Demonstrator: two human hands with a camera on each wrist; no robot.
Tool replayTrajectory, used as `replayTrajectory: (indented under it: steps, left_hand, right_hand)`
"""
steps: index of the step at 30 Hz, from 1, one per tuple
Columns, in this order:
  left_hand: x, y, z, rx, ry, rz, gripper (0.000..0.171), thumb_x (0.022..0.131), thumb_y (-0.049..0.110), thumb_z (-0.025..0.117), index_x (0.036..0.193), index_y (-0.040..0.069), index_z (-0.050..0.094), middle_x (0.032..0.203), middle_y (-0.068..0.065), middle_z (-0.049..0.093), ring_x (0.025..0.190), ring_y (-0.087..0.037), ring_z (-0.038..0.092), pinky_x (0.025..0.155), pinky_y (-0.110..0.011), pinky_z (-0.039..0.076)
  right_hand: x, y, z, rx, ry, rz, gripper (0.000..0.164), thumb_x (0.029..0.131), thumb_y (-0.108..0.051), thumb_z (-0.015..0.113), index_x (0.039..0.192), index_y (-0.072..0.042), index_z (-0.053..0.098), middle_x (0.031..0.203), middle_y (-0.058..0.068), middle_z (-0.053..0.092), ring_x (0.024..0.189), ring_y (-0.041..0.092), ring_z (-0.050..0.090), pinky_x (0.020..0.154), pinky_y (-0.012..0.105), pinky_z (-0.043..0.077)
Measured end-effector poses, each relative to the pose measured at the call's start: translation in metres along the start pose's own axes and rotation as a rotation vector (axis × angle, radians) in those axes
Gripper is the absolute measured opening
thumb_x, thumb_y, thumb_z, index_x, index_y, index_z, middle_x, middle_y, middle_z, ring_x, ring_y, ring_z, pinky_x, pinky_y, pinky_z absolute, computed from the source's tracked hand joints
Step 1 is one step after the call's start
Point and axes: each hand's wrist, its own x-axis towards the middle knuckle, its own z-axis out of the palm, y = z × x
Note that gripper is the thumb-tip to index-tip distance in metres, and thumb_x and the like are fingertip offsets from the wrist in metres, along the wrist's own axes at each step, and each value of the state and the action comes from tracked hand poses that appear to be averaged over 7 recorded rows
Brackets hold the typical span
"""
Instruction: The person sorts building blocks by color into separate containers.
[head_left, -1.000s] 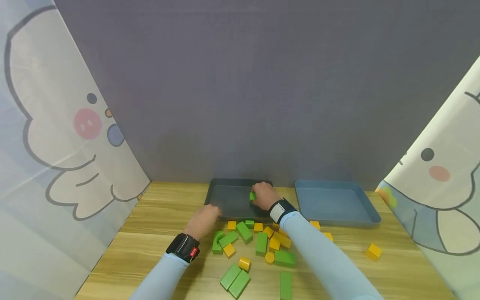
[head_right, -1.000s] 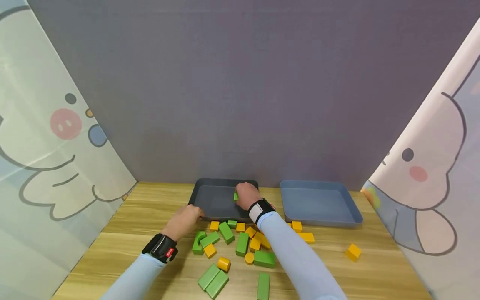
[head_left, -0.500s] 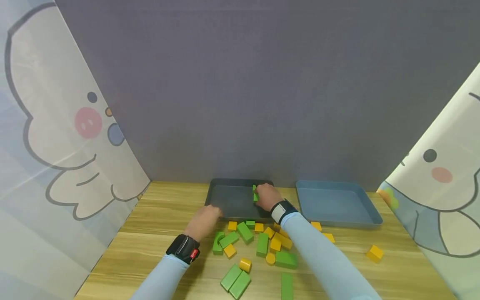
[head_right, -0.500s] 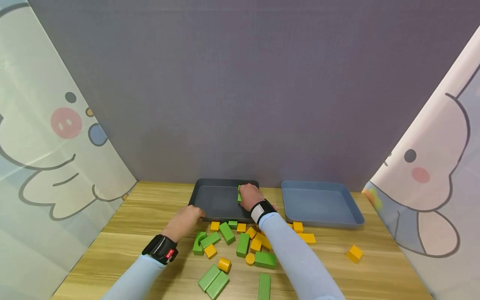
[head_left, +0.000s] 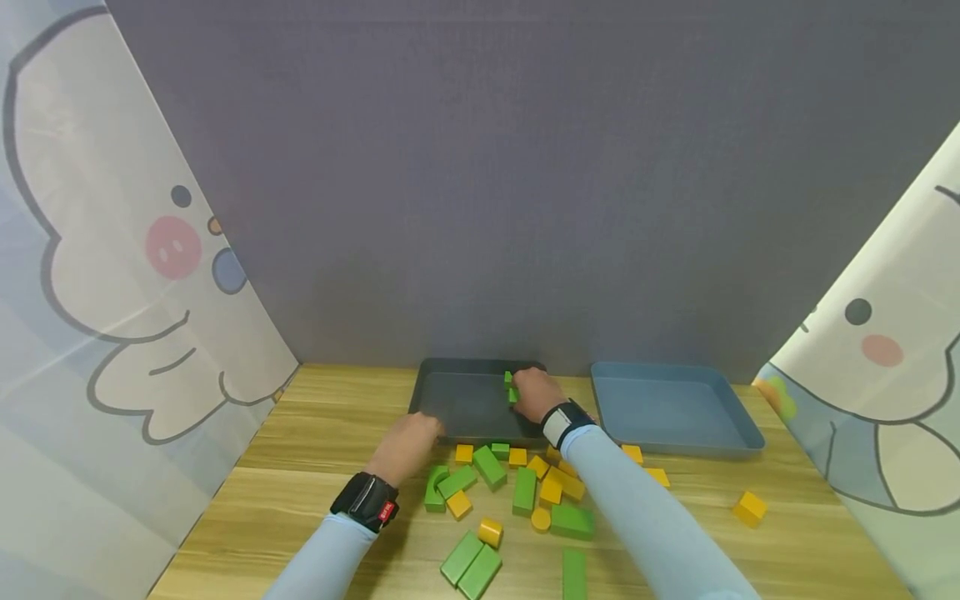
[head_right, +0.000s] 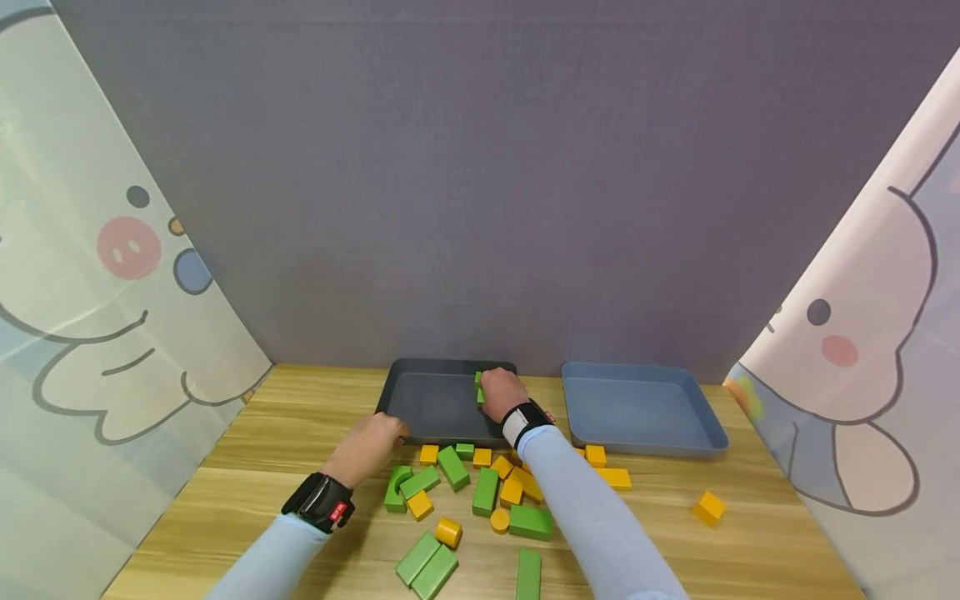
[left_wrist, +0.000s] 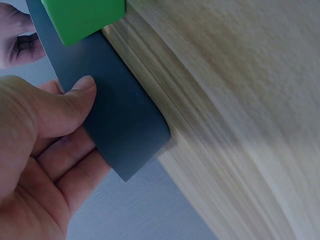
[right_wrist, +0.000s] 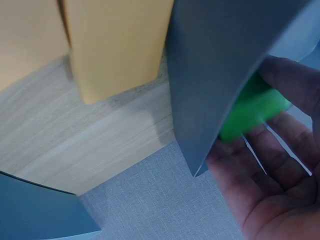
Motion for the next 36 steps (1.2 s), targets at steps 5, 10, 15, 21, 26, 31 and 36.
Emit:
replayTrajectory:
  steps: [5, 10, 15, 21, 26, 31, 36]
  left_hand:
    - [-0.002, 0.004, -0.001, 0.006, 0.018, 0.01, 0.018, 0.082, -0.003, 0.078, 0.088, 0.014, 0.08, 0.091, 0.0, 0.079, 0.082, -0.019, 0.075, 0.073, -0.033, 0.063]
    - [-0.003, 0.006, -0.002, -0.005, 0.009, 0.013, 0.018, 0.082, -0.003, 0.078, 0.089, 0.014, 0.081, 0.091, 0.0, 0.08, 0.083, -0.019, 0.075, 0.074, -0.033, 0.064]
    - [-0.002, 0.007, -0.004, -0.018, -0.017, 0.009, 0.02, 0.082, -0.005, 0.078, 0.091, 0.013, 0.082, 0.093, -0.001, 0.08, 0.085, -0.02, 0.076, 0.076, -0.034, 0.064]
    - [-0.002, 0.004, -0.003, -0.036, -0.032, 0.002, 0.022, 0.082, -0.005, 0.078, 0.093, 0.013, 0.082, 0.095, -0.002, 0.08, 0.086, -0.02, 0.076, 0.078, -0.034, 0.064]
    - [-0.001, 0.001, -0.004, -0.059, -0.044, -0.007, 0.024, 0.081, -0.007, 0.078, 0.094, 0.012, 0.082, 0.095, -0.003, 0.08, 0.086, -0.021, 0.076, 0.078, -0.036, 0.064]
    - [0.001, -0.002, -0.005, -0.103, -0.075, -0.04, 0.026, 0.081, -0.01, 0.077, 0.098, 0.009, 0.082, 0.099, -0.006, 0.081, 0.091, -0.023, 0.076, 0.083, -0.037, 0.064]
    - [0.002, -0.004, -0.003, -0.098, -0.081, -0.044, 0.023, 0.082, -0.007, 0.078, 0.097, 0.01, 0.082, 0.098, -0.005, 0.08, 0.09, -0.022, 0.076, 0.082, -0.036, 0.064]
  right_hand:
    - [-0.004, 0.003, -0.002, 0.014, 0.006, 0.016, 0.024, 0.083, -0.003, 0.083, 0.106, -0.004, 0.079, 0.102, 0.009, 0.079, 0.089, 0.023, 0.071, 0.084, 0.04, 0.063]
    - [-0.009, 0.006, -0.006, 0.028, 0.005, 0.026, 0.028, 0.083, -0.002, 0.081, 0.111, -0.003, 0.078, 0.107, 0.011, 0.079, 0.092, 0.025, 0.071, 0.087, 0.041, 0.062]
    - [-0.014, 0.011, -0.014, 0.025, 0.005, 0.005, 0.034, 0.081, -0.002, 0.081, 0.114, -0.002, 0.077, 0.113, 0.013, 0.078, 0.101, 0.03, 0.074, 0.091, 0.044, 0.063]
    - [-0.021, 0.018, -0.024, 0.053, 0.015, -0.006, 0.036, 0.083, -0.001, 0.076, 0.119, -0.001, 0.076, 0.12, 0.015, 0.077, 0.11, 0.033, 0.073, 0.093, 0.045, 0.063]
    - [-0.037, 0.016, -0.039, 0.058, 0.018, 0.006, 0.034, 0.088, -0.009, 0.076, 0.122, -0.002, 0.075, 0.122, 0.014, 0.076, 0.109, 0.032, 0.073, 0.091, 0.045, 0.063]
    - [-0.058, 0.013, -0.049, 0.043, 0.033, -0.028, 0.035, 0.089, -0.014, 0.08, 0.121, -0.002, 0.075, 0.118, 0.014, 0.077, 0.1, 0.028, 0.075, 0.087, 0.043, 0.064]
    - [-0.089, 0.013, -0.054, 0.088, 0.043, -0.066, 0.035, 0.088, -0.019, 0.083, 0.119, -0.005, 0.076, 0.116, 0.013, 0.078, 0.086, 0.022, 0.074, 0.084, 0.041, 0.063]
